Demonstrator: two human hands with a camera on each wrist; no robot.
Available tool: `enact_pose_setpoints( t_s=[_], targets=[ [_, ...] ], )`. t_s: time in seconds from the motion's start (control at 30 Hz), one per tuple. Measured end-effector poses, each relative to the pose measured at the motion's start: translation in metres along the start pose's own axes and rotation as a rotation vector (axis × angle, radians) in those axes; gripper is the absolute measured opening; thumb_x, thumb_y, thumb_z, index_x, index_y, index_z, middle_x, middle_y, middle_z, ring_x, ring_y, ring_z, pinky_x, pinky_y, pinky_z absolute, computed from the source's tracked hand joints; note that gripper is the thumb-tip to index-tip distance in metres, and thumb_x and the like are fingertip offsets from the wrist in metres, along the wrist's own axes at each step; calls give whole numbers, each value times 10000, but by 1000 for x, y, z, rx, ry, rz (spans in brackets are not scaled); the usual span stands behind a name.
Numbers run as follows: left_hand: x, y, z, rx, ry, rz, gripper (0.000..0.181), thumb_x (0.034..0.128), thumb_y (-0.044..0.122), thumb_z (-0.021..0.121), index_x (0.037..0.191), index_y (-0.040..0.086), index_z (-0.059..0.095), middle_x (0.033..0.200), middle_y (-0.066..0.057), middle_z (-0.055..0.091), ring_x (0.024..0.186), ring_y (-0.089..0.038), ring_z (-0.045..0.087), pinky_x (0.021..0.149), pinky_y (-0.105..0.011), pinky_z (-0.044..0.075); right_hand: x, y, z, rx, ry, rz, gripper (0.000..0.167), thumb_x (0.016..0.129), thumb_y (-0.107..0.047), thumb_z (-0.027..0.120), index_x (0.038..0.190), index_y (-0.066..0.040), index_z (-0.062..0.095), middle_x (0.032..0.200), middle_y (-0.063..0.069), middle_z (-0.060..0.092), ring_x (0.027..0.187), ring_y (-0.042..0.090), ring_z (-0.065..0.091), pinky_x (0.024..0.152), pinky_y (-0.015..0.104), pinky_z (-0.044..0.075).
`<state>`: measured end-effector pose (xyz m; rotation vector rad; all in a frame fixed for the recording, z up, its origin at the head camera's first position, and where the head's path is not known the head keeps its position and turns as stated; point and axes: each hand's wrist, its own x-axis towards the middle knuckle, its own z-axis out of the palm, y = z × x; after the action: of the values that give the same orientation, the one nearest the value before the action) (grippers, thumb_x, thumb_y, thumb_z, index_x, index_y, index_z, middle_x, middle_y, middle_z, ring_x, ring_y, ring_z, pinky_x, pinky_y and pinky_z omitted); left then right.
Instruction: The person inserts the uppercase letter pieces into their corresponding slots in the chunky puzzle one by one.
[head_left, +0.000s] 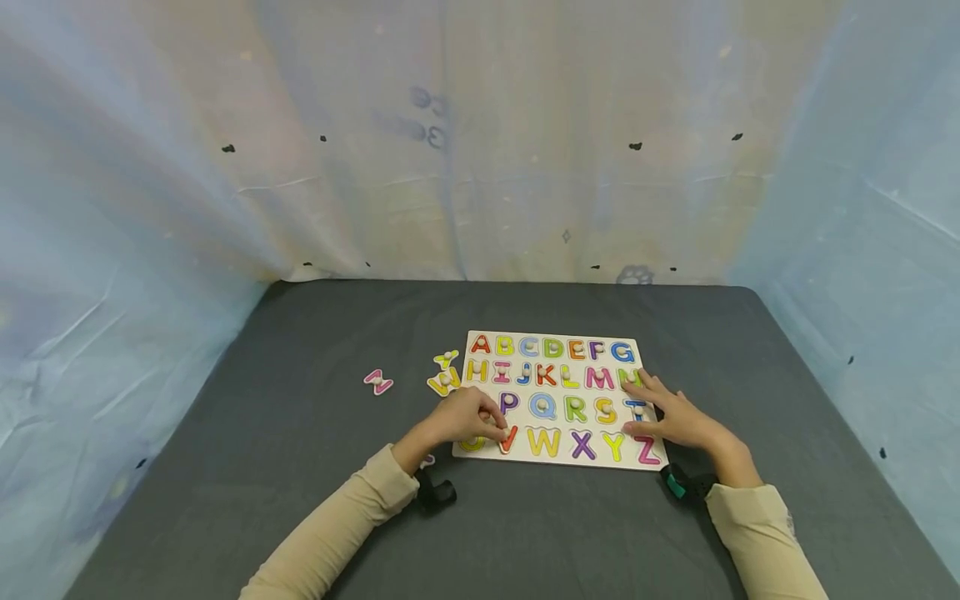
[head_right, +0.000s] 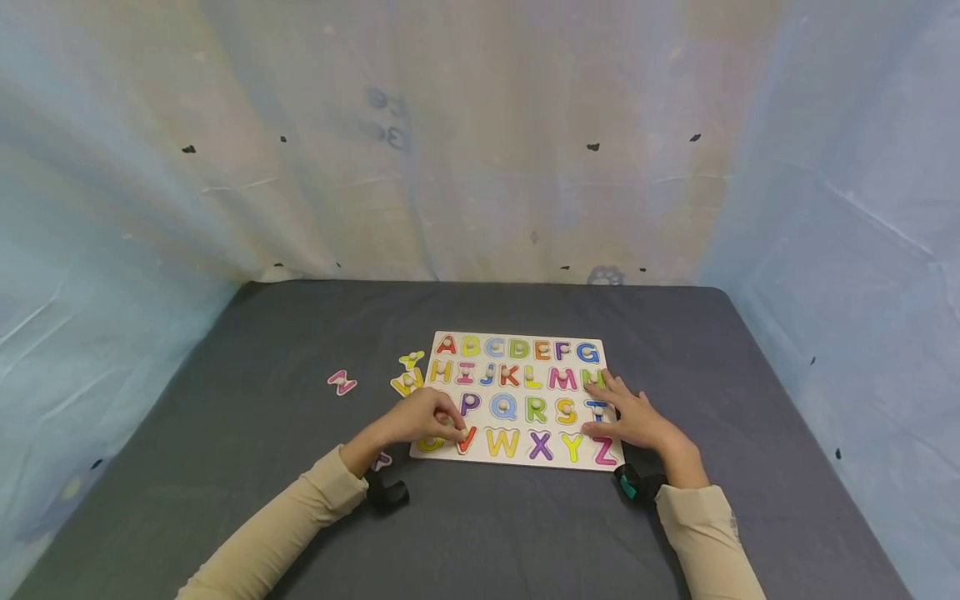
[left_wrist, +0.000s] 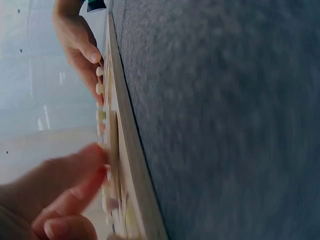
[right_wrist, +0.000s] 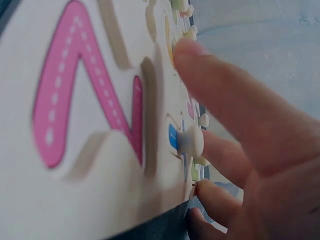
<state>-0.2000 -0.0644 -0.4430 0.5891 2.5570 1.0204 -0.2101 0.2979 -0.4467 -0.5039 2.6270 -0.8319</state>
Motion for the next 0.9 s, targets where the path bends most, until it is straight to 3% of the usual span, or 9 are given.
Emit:
enact_pose_setpoints(
  t_s=[0.9],
  targets=[
    [-2,6,-1,142,3,9,104,800,245,774,772,147,756,570,88,446,536,-44,379,511,-170,267,0,0,-3,10,-23,-4,880,818,-414,727,1489,-21,315,1580,313,49,1438,560,-6,1077,749,-51]
  ],
)
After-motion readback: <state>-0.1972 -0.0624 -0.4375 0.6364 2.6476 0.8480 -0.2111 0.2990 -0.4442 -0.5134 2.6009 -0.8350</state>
